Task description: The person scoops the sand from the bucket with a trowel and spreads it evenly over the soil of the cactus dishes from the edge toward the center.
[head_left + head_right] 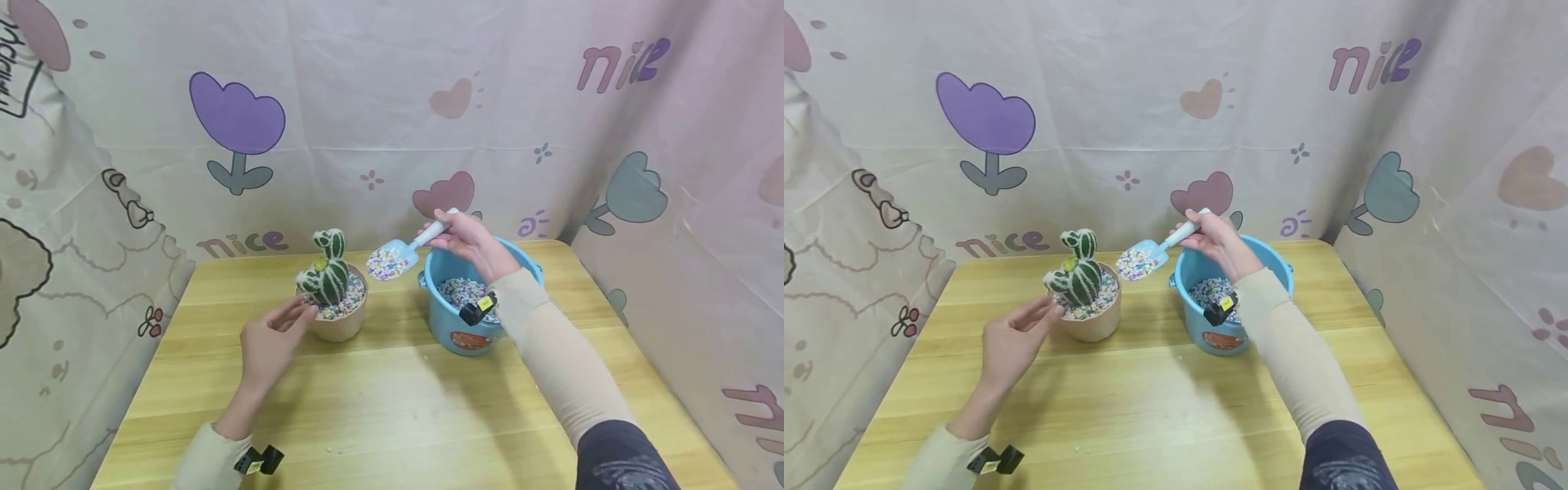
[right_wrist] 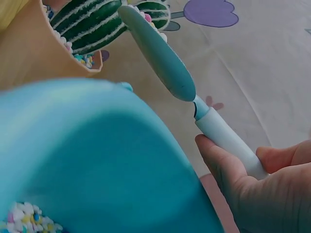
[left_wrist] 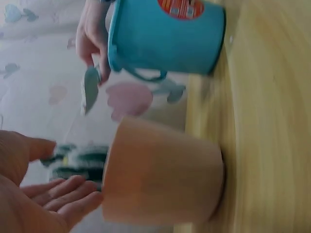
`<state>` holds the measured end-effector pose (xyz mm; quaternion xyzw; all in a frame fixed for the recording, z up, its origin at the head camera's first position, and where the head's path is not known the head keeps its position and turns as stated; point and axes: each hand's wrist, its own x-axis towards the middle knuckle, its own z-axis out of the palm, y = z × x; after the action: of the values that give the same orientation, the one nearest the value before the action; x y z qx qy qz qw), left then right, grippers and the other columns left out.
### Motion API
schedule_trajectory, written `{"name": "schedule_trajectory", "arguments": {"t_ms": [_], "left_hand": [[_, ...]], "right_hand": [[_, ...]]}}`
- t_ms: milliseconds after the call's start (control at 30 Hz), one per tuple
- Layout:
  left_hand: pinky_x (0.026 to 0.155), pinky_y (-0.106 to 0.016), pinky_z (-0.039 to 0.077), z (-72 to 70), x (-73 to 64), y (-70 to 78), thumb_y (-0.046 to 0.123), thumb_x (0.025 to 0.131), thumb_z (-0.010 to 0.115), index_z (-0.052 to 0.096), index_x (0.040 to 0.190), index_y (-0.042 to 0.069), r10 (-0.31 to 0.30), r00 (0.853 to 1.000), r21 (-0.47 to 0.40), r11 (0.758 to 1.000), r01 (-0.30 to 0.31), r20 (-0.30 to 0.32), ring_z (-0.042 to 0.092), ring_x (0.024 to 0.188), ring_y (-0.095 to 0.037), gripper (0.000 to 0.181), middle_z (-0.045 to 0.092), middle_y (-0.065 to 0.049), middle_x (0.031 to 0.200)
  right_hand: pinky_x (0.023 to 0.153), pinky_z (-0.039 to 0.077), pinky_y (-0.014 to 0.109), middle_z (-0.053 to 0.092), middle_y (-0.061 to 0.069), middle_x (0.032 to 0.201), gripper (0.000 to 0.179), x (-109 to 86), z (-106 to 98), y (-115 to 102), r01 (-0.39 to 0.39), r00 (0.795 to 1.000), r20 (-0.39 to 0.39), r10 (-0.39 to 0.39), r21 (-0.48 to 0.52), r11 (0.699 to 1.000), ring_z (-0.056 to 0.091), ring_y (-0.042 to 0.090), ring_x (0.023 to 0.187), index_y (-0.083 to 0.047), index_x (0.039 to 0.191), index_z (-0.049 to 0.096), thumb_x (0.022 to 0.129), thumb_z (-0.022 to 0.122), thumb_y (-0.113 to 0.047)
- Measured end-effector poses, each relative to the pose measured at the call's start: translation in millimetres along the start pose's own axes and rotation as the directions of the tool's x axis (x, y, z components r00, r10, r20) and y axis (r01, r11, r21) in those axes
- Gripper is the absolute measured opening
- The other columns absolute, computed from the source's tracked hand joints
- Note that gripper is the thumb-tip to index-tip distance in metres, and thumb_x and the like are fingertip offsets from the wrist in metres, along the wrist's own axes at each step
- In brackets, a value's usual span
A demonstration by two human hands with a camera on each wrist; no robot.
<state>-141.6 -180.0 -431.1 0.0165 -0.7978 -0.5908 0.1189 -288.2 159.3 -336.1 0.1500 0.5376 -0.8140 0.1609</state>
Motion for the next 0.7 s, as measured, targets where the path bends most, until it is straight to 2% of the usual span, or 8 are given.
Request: {"name": "schedule_trajectory", "arguments": {"t_ms": [100,200,267,367,467,533,700], "left_hand": [[0.095,-0.015,0.057,-6.4,11.0,-8.3,0.034,0.09,0.086,0.065,0.142,0.004,0.007,1.0,0.032,0.999,-0.008,0.012,0.073,0.121,-0.016,0.063,0.071,-0.015,0.136],[0.113,-0.026,0.049,-11.1,22.0,-17.9,0.043,0.088,0.086,0.051,0.155,0.006,-0.017,0.995,0.093,0.996,0.008,0.094,0.055,0.144,-0.029,0.084,0.054,-0.011,0.157],[0.122,-0.038,0.041,-12.5,28.7,-22.6,0.049,0.087,0.086,0.041,0.161,0.008,-0.027,0.986,0.153,0.988,0.002,0.162,0.044,0.152,-0.034,0.095,0.042,-0.01,0.166],[0.127,-0.052,0.034,-13.6,37.3,-27.8,0.054,0.085,0.086,0.029,0.166,0.012,-0.036,0.969,0.218,0.976,-0.018,0.243,0.033,0.157,-0.042,0.108,0.029,-0.013,0.172],[0.129,-0.058,0.03,-13.1,45.0,-31.3,0.054,0.083,0.087,0.023,0.168,0.015,-0.026,0.953,0.241,0.969,-0.05,0.302,0.027,0.158,-0.047,0.114,0.021,-0.017,0.174],[0.129,-0.06,0.028,-12.5,49.4,-33.2,0.053,0.083,0.088,0.02,0.169,0.016,-0.021,0.944,0.247,0.967,-0.065,0.33,0.026,0.158,-0.049,0.116,0.02,-0.019,0.175],[0.128,-0.062,0.029,-11.4,56.3,-35.4,0.051,0.083,0.089,0.019,0.17,0.014,-0.005,0.925,0.249,0.964,-0.098,0.38,0.03,0.157,-0.049,0.118,0.028,-0.023,0.172]], "right_hand": [[0.116,0.047,0.048,0.071,0.015,0.091,0.028,2.7,4.5,2.5,0.004,1.0,-0.016,-0.004,-0.001,1.0,0.048,0.042,0.147,-0.001,0.135,0.05,0.112,0.05,-0.017],[0.115,0.049,0.05,0.07,0.016,0.093,0.041,5.6,9.4,5.9,0.004,1.0,-0.031,-0.003,0.013,1.0,0.05,0.044,0.145,0.0,0.149,0.043,0.111,0.051,-0.016],[0.115,0.049,0.051,0.068,0.017,0.096,0.047,6.9,12.2,8.1,0.007,0.999,-0.035,-0.007,0.017,1.0,0.051,0.045,0.144,0.0,0.154,0.039,0.111,0.052,-0.015],[0.114,0.049,0.052,0.067,0.019,0.1,0.047,8.6,16.3,11.8,0.01,0.999,-0.042,-0.009,0.014,1.0,0.052,0.046,0.143,0.0,0.153,0.04,0.111,0.053,-0.014],[0.112,0.051,0.052,0.066,0.019,0.103,0.041,9.4,19.3,15.6,0.007,0.999,-0.051,-0.007,-0.001,1.0,0.054,0.046,0.141,0.0,0.147,0.045,0.11,0.055,-0.015],[0.111,0.053,0.051,0.066,0.02,0.104,0.039,9.2,20.9,17.9,0.01,0.998,-0.056,-0.011,-0.017,1.0,0.057,0.046,0.138,0.001,0.146,0.048,0.11,0.055,-0.014],[0.108,0.056,0.051,0.068,0.018,0.098,0.045,9.6,24.4,22.6,0.04,0.997,-0.061,-0.044,-0.056,0.998,0.06,0.047,0.134,0.003,0.15,0.047,0.11,0.056,-0.014]]}}
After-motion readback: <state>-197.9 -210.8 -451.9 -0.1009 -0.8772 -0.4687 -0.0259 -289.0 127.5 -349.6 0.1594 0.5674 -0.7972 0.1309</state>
